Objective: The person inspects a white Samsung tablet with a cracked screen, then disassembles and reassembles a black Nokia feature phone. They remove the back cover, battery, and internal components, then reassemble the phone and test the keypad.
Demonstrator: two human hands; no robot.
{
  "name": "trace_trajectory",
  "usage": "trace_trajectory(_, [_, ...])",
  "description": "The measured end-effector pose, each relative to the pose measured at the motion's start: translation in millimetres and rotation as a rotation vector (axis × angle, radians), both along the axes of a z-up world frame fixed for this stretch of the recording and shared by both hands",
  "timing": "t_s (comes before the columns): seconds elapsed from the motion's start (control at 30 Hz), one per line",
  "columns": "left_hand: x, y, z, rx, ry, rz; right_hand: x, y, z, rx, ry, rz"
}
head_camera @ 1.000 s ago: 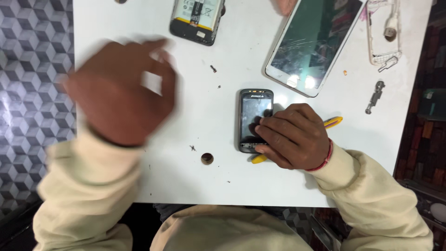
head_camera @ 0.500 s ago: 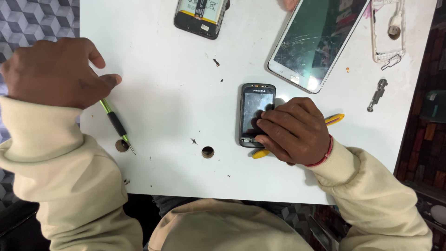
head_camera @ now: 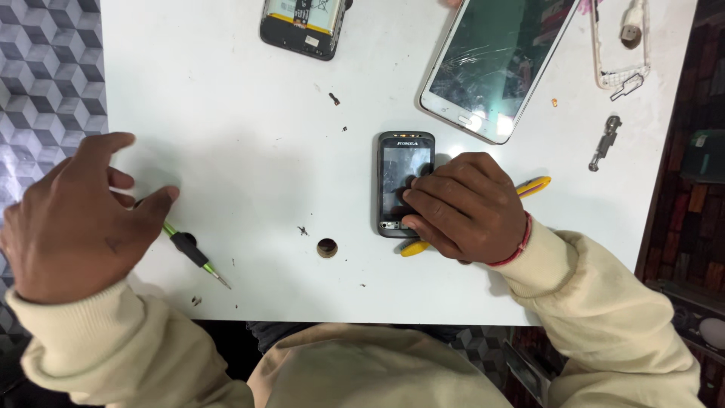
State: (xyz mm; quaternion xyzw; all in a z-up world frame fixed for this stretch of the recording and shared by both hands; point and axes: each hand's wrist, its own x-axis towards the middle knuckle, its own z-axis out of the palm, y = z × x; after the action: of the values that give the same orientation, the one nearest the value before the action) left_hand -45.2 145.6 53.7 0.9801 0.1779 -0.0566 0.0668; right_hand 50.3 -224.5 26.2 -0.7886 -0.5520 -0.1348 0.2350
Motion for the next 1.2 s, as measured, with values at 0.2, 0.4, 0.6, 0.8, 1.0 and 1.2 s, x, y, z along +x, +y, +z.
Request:
trace_trajectory(0.2, [-30.5, -25.3, -16.3, 0.254, -0.094, 0.146, 0.1, -0.1, 1.5, -0.010, 0.014, 0.011])
trace_trajectory(0.4, [-40.1, -33.3, -14.7, 0.024, -0.112, 0.053, -0.2, 0.0, -0.1, -0.005, 0.003, 0.003])
trace_trajectory(0.6, [-16.5, -91.4, -1.2, -0.528, -0.490, -0.205, 0.7, -3.8, -1.1, 0.099, -0.066, 0.014])
trace_trajectory(0.8, [13.5, -146.8, 12.8, -0.831, -0.693, -0.738, -10.9, -11.9, -7.0, 0.240, 0.140, 0.053])
trace_trajectory(1.0, [44.7, -168.6, 0.6, -1.035, -0.717, -0.837, -29.0, -30.9, -24.3, 0.201, 0.579, -0.181])
trace_trajectory(1.2, [67.1, -151.5, -28.6, -0.822, -0.586, -0.809, -25.7, -38.1, -42.7, 0.518, 0.809, -0.046])
